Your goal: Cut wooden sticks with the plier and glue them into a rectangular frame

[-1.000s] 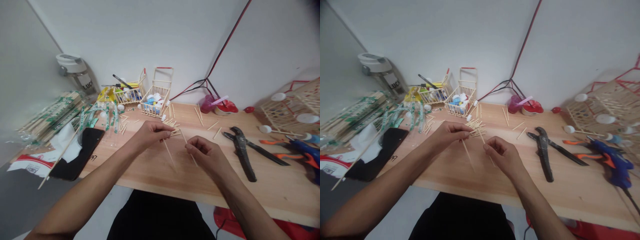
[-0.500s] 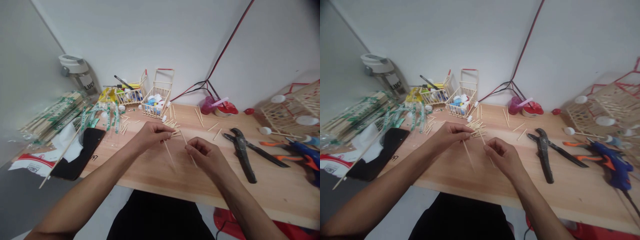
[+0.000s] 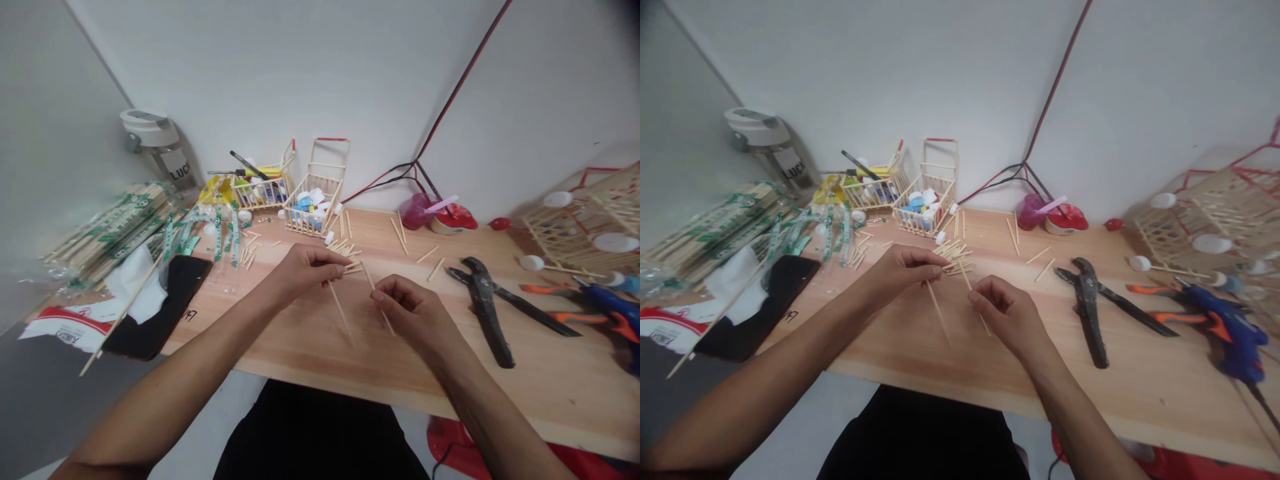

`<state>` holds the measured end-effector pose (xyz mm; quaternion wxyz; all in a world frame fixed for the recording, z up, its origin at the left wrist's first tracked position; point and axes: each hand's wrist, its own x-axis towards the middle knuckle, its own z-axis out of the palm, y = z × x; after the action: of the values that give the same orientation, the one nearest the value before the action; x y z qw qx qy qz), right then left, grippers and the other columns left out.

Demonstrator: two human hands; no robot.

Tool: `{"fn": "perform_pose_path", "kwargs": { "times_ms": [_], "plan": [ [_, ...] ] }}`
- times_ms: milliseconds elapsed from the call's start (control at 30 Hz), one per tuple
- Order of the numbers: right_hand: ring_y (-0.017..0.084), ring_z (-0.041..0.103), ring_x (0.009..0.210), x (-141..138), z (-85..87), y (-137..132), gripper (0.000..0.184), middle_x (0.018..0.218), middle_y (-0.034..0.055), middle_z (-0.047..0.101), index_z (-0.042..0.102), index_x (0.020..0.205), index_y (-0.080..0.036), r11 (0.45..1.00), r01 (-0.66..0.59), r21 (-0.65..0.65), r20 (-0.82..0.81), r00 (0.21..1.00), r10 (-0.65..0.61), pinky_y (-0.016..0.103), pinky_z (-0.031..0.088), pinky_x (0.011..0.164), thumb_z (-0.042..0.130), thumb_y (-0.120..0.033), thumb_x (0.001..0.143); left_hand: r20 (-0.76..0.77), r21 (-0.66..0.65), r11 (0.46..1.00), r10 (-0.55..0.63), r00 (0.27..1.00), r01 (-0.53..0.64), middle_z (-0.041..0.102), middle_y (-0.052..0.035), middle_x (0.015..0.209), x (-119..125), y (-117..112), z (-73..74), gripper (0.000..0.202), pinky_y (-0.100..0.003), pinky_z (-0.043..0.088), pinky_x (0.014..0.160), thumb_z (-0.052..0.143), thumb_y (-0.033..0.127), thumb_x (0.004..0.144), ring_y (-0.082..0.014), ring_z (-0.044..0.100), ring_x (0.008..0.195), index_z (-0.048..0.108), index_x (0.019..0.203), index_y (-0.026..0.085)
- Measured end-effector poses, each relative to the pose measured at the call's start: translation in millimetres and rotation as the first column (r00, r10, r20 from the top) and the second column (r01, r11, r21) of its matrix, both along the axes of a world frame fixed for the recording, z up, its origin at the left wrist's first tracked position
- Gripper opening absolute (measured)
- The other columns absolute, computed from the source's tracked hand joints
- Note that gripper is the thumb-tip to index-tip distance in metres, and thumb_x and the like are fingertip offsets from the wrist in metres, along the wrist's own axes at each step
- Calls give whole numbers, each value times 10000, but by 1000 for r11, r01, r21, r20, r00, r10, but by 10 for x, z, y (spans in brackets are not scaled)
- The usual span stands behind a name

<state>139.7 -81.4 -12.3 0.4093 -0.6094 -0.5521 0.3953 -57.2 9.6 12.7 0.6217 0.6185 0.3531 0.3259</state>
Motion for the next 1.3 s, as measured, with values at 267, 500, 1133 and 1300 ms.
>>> {"fn": "perform_pose_path", "kwargs": {
  "times_ms": [267,500,1133,1300],
  "plan": [
    [85,396,505,7,-35,-2,249,603,-38,493,567,750,-197,1000,3,22,-1,1000,-3,219,288,448,615,-427,832,-3,18,1000,-11,1000,11,666,-33,653,-6,25,-35,227,-198,404,528,708,220,693,-88,545,576,754,897,130],
    [88,396,496,-2,1,-6,250,593,-32,490,565,742,-197,1000,5,17,25,1000,-5,224,291,442,612,-426,831,4,11,1000,-18,1000,18,657,-30,638,-9,19,-22,229,-203,408,525,713,230,690,-86,532,563,756,892,132],
    [101,406,496,-13,-22,-2,266,590,-32,493,569,748,-203,1000,8,17,12,1000,-8,226,299,442,609,-455,822,1,13,1000,-21,1000,21,658,-32,645,-8,14,-10,225,-200,403,526,702,214,699,-91,541,579,753,898,124],
    [94,402,496,-12,9,17,256,594,-26,504,564,749,-200,999,14,34,34,999,-15,223,291,437,610,-441,825,10,26,999,-20,1000,20,647,-27,634,7,37,-14,224,-200,399,522,702,217,694,-85,530,563,752,890,121]
  ]
}}
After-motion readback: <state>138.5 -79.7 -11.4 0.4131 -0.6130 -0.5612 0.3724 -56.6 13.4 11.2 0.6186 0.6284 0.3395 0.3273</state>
